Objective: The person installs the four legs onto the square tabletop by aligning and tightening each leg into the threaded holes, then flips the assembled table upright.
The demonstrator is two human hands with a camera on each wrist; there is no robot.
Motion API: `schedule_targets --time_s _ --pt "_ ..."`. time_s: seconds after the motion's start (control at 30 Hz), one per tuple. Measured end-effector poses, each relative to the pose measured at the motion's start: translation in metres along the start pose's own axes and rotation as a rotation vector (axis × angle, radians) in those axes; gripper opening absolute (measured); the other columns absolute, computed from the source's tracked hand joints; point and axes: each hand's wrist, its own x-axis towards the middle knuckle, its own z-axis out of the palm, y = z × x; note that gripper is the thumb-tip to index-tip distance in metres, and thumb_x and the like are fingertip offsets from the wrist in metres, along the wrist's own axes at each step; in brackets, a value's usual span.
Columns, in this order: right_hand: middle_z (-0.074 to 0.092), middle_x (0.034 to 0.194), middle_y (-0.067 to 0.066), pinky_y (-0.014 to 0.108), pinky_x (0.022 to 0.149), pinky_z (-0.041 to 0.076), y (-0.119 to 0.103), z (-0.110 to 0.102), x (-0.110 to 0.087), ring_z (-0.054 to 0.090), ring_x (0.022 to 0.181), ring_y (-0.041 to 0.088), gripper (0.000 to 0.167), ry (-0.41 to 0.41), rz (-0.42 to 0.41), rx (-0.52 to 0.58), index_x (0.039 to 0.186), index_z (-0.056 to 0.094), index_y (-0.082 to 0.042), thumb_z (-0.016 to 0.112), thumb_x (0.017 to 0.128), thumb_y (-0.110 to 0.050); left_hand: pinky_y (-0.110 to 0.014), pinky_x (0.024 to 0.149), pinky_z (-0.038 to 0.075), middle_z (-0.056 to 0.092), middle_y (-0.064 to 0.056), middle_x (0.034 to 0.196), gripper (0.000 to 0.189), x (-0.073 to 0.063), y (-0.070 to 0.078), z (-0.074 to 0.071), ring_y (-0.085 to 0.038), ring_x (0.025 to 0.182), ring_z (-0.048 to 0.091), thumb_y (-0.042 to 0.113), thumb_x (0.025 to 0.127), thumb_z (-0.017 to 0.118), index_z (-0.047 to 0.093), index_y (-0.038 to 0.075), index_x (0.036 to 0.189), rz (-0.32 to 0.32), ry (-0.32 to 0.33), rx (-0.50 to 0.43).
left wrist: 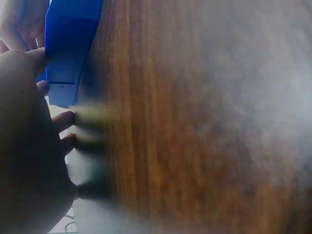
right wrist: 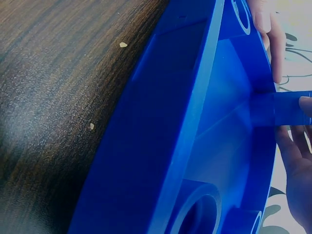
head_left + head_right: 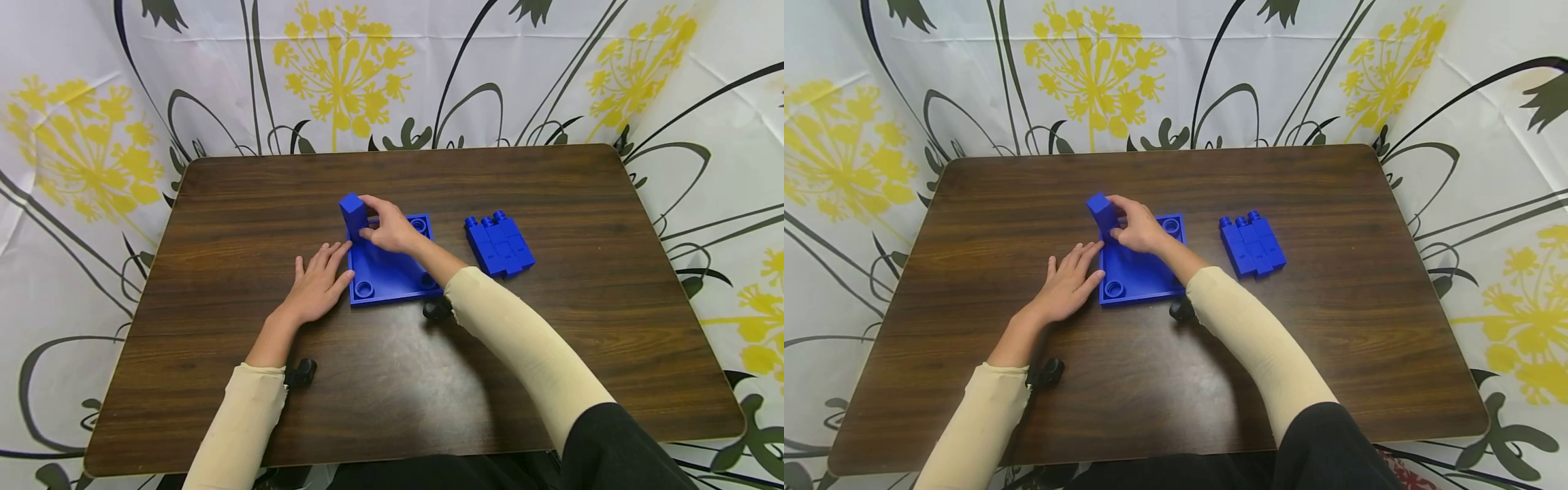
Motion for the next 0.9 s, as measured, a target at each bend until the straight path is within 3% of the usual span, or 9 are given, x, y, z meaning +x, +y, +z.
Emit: schedule_targets --time_s 0.5,0.73,0.9 --pt "0.065 0.121 0.01 0.035 0.097 0.046 0.0005 0.0014 -0.0006 0.061 0.114 0.024 0.052 0.073 0.013 -0.101 0.129 0.058 -0.006 0.079 0.081 -0.006 -0.07 0.106 -0.008 0.016 -0.01 0.162 0.06 0.0003 -0.001 0.0001 -0.032 0.149 0.003 0.047 0.105 0.034 0.012 0.03 0.159 -0.001 -0.001 -0.001" --pt "0.062 0.123 0.014 0.03 0.087 0.052 0.0026 0.0031 0.0003 0.058 0.117 0.027 0.057 0.088 0.015 -0.073 0.131 0.056 -0.002 0.08 0.08 -0.006 -0.07 0.106 -0.007 0.017 -0.011 0.161 0.06 0.0001 0.0003 -0.0008 -0.033 0.149 0.004 0.047 0.105 0.034 0.012 0.029 0.159 0.003 0.003 -0.003" --pt "0.064 0.119 0.013 0.03 0.089 0.05 0.0014 0.0028 -0.0008 0.059 0.114 0.026 0.053 0.106 0.011 -0.131 0.128 0.058 -0.002 0.081 0.081 -0.011 -0.07 0.106 -0.007 0.017 -0.011 0.162 0.06 0.0004 0.0009 -0.0008 -0.033 0.149 0.004 0.047 0.105 0.034 0.013 0.029 0.159 0.002 0.003 -0.003"
